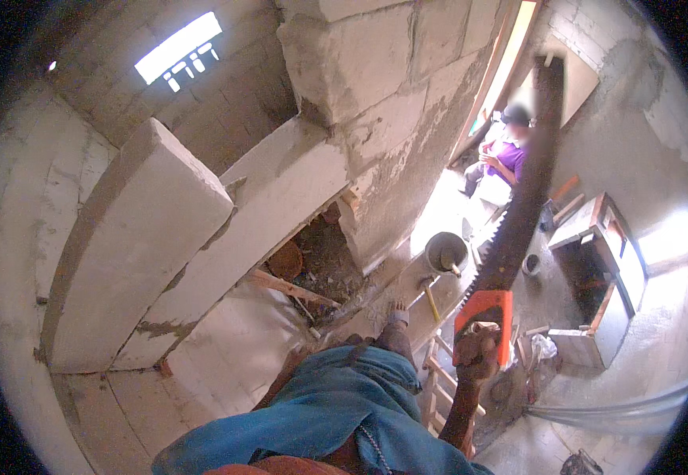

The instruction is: The person applies cement to a ceiling using a trowel and bucket, then uses a hammer to chip away sections of the ceiling. They measure the ceiling with a tape measure and cut a piece of wood with a hand saw. The person continues to apply cement and chip away at the ceiling throughout the video.

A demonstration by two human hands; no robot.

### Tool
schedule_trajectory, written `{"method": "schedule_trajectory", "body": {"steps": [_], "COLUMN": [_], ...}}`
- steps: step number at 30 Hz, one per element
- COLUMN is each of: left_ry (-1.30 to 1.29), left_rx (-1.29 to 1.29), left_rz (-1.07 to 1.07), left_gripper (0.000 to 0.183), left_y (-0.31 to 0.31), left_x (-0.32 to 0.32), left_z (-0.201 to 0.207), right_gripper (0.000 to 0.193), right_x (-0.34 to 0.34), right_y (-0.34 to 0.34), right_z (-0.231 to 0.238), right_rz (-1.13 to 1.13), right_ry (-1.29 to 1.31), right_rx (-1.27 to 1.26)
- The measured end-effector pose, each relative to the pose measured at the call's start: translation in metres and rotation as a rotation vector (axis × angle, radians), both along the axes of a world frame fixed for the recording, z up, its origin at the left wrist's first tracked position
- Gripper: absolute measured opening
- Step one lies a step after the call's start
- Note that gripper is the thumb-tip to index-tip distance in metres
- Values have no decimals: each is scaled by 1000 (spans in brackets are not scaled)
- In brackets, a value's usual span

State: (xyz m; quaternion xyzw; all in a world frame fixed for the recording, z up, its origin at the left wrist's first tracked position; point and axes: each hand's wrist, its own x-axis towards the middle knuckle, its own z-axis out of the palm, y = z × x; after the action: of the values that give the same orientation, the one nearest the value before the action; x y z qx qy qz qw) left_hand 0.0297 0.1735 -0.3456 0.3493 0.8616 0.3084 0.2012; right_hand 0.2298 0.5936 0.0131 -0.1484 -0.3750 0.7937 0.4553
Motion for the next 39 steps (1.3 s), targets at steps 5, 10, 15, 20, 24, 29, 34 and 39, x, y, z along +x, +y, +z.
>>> {"method": "schedule_trajectory", "body": {"steps": [5, 10, 15, 20, 24, 29, 34, 39], "left_ry": [-26, -242, -326, 271, 220, 4, 204, 303], "left_rx": [214, 383, 735, 929, 977, 792, 776, 839], "left_rz": [44, 214, 441, 555, 458, 304, 296, 236], "left_gripper": [32, 34, 38, 53, 77, 91, 83, 73], "left_y": [166, 268, 305, 329, 359, 383, 395, 391], "left_x": [-50, -70, -70, -83, -117, -116, -122, -119], "left_z": [173, 352, 369, 449, 501, 552, 546, 547], "right_gripper": [31, 35, 30, 29, 32, 34, 34, 33], "right_x": [-24, -63, -68, -81, -88, -92, -93, -90], "right_y": [29, 44, 65, 75, 70, 57, 39, 24], "right_z": [55, 68, 59, 75, 94, 102, 108, 109], "right_rz": [114, 147, 375, 606, 740, 657, 570, 417], "right_ry": [183, -54, -386, -445, -616, -698, -821, -901], "right_rx": [404, 861, 914, 900, 863, 953, 1056, 947]}}
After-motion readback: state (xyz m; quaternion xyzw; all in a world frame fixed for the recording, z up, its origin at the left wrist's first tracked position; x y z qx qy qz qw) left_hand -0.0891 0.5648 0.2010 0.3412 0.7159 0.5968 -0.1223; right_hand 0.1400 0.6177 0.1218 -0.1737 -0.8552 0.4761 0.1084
